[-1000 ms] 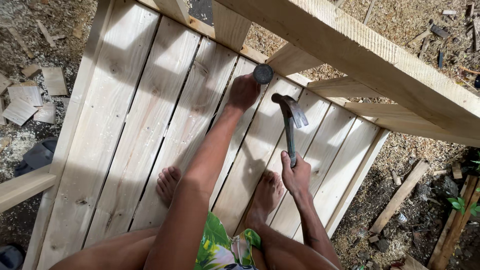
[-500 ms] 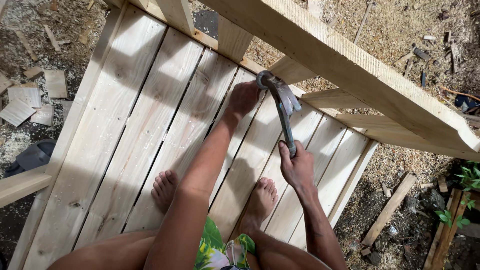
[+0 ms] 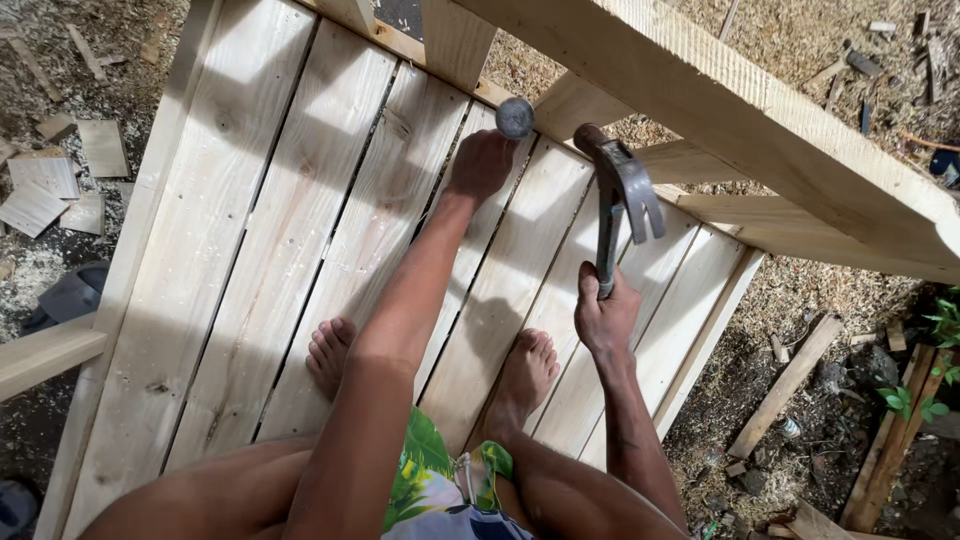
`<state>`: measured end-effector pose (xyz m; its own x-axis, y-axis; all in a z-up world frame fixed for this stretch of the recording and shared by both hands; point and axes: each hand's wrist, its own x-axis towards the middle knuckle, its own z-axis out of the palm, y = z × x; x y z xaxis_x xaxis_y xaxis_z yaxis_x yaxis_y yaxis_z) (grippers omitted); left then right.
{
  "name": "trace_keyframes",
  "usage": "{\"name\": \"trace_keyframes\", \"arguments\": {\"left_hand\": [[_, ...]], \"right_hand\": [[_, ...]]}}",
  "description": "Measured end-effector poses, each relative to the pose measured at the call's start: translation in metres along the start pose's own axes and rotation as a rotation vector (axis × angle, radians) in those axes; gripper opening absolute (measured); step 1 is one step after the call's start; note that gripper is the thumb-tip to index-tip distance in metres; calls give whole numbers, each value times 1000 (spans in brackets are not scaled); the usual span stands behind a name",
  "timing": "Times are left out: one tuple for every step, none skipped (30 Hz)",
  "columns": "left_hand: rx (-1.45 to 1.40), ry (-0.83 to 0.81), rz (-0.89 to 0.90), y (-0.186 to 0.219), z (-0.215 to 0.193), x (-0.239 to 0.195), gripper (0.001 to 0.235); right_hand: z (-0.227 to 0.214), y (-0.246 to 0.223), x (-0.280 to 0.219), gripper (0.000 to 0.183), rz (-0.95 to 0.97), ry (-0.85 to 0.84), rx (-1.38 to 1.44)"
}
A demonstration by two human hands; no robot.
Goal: The person uses a hammer and a metal punch to drive nails into wooden planks on a raised wooden platform. They repeatedly position the punch over nail heads and strike it with the hammer to secure the planks to the frame.
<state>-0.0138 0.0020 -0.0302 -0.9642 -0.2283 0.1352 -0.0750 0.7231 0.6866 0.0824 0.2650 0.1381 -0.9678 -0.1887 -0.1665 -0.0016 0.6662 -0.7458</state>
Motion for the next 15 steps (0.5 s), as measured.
{"name": "trace_keyframes", "arguments": {"left_hand": [[-57, -4, -26, -3, -2, 11, 18], [-115, -9, -51, -6, -5, 21, 22], [-174, -18, -86, -9, -7, 24, 31], [-205, 13, -83, -13, -7, 27, 28], [-244, 30, -94, -12, -2, 17, 27], [-283, 48, -105, -12, 3, 7, 28], [-217, 32, -82, -13, 7, 8, 27], [-152, 17, -59, -14, 11, 8, 29], [-83, 10, -40, -15, 13, 10, 34], [-66, 40, -30, -17, 15, 12, 31], [-51, 65, -24, -16, 17, 9, 28], [-36, 89, -18, -14, 19, 6, 26], [-41, 98, 12, -13, 20, 8, 20], [-47, 106, 43, -11, 20, 10, 14], [-50, 113, 72, -9, 18, 10, 8]], "right_hand": [[-2, 1, 6, 30, -26, 26, 84], [-4, 0, 11, 29, -2, 30, 96], [-5, 0, 14, 28, 27, 25, 105], [-4, 1, 17, 27, 56, 20, 114], [-5, 2, 12, 28, 103, 5, 115], [-5, 3, 6, 30, 151, -10, 116], [-2, 2, 8, 31, 186, -15, 123], [0, 0, 8, 32, 185, -14, 118], [2, -4, 11, 32, 175, -20, 113], [2, -7, 11, 33, 164, -25, 108], [0, -11, 7, 31, 111, -34, 85], [-5, -14, 2, 30, 58, -43, 63], [-10, -17, 0, 28, 4, -49, 41], [-16, -19, -2, 28, -92, -43, 55], [-22, -21, -5, 27, -186, -40, 69]]}}
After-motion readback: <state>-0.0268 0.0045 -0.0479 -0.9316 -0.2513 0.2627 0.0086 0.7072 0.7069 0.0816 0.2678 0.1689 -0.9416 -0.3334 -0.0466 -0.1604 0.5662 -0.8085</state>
